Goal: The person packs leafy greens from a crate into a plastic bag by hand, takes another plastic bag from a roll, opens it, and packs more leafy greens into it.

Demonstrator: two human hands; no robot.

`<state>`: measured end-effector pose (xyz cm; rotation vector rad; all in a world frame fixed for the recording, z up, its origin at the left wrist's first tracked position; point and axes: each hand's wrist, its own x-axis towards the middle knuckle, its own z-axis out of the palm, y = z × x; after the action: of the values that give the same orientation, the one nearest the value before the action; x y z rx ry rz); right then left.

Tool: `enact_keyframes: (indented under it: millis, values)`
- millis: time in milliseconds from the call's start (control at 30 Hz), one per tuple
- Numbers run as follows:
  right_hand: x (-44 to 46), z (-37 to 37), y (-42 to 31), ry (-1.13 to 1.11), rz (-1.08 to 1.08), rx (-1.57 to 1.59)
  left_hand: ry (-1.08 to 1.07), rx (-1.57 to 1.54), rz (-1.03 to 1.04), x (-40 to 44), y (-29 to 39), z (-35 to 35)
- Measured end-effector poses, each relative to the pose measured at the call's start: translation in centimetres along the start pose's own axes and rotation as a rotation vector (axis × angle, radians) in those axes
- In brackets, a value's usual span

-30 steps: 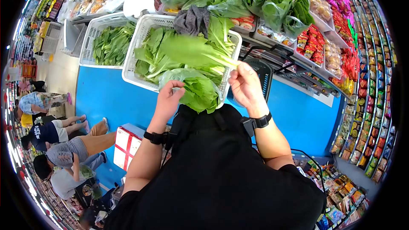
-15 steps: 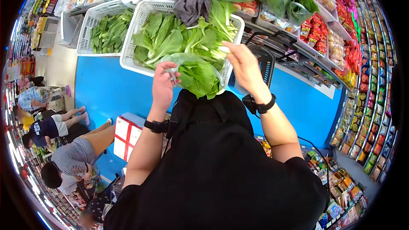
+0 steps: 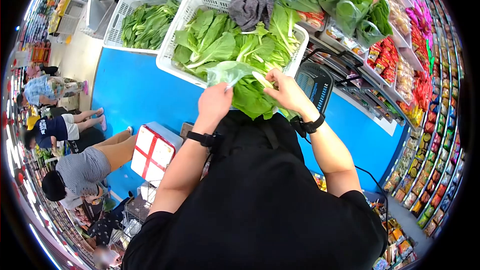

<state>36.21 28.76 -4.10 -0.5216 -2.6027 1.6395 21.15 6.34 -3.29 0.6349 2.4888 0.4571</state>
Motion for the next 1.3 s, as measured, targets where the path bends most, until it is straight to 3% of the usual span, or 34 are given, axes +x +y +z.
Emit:
enact_keyframes:
  millis: [100, 133, 200, 333, 367, 467, 600, 667, 767, 967, 1033, 1100, 1167, 1300]
  values:
    - [0.5, 0.0, 0.2, -0.074, 0.013, 0.001, 0.254, 0.026, 0.373, 0.5, -0.8, 2.1]
    - [0.7, 0.0, 0.1, -0.080, 0.009, -0.003, 0.260, 0.023, 0.368, 1.0, -1.3, 3.1]
    - [1.0, -0.1, -0.2, -0.241, 0.102, -0.035, 0.049, -0.216, 0.293, 1.9, -1.7, 4.5]
    - [1.0, -0.4, -1.4, -0.343, 0.046, -0.051, 0.150, -0.286, 0.310, 1.3, -2.1, 4.3]
    - [1.2, -0.2, -1.2, -0.345, 0.048, -0.051, 0.148, -0.288, 0.308, 1.3, -2.1, 3.8]
    - [1.4, 0.7, 0.5, -0.335, -0.205, -0.010, 0.048, -0.303, 0.141, 0.9, -1.7, 1.8]
    - [3.4, 2.8, -0.3, -0.216, -0.168, -0.037, 0.099, -0.499, 0.040, 1.1, -1.6, 2.1]
    - [4.4, 4.1, 0.2, -0.177, -0.197, -0.058, 0.491, -0.311, 0.400, 1.8, -2.6, 3.7]
    - [4.7, 5.5, 0.8, -0.093, -0.208, -0.145, 0.570, -0.187, 0.479, 0.9, -1.5, 2.2]
    - [4.9, 5.2, -1.3, -0.051, 0.115, -0.173, 0.330, -0.369, 0.382, -0.5, -1.0, 1.5]
    - [5.6, 6.0, -0.3, -0.092, 0.231, 0.191, 0.322, -0.442, 0.395, -0.5, -1.1, 2.3]
    - [5.7, 5.9, -0.4, -0.155, 0.257, 0.305, 0.315, -0.517, 0.410, -0.6, -0.8, 2.6]
    - [5.7, 4.9, -0.9, -0.283, 0.283, 0.410, 0.199, -0.740, 0.126, -0.8, -0.4, 2.5]
    - [4.8, 3.8, -0.8, -0.306, 0.235, 0.360, 0.220, -0.782, 0.133, -0.1, -1.2, 3.2]
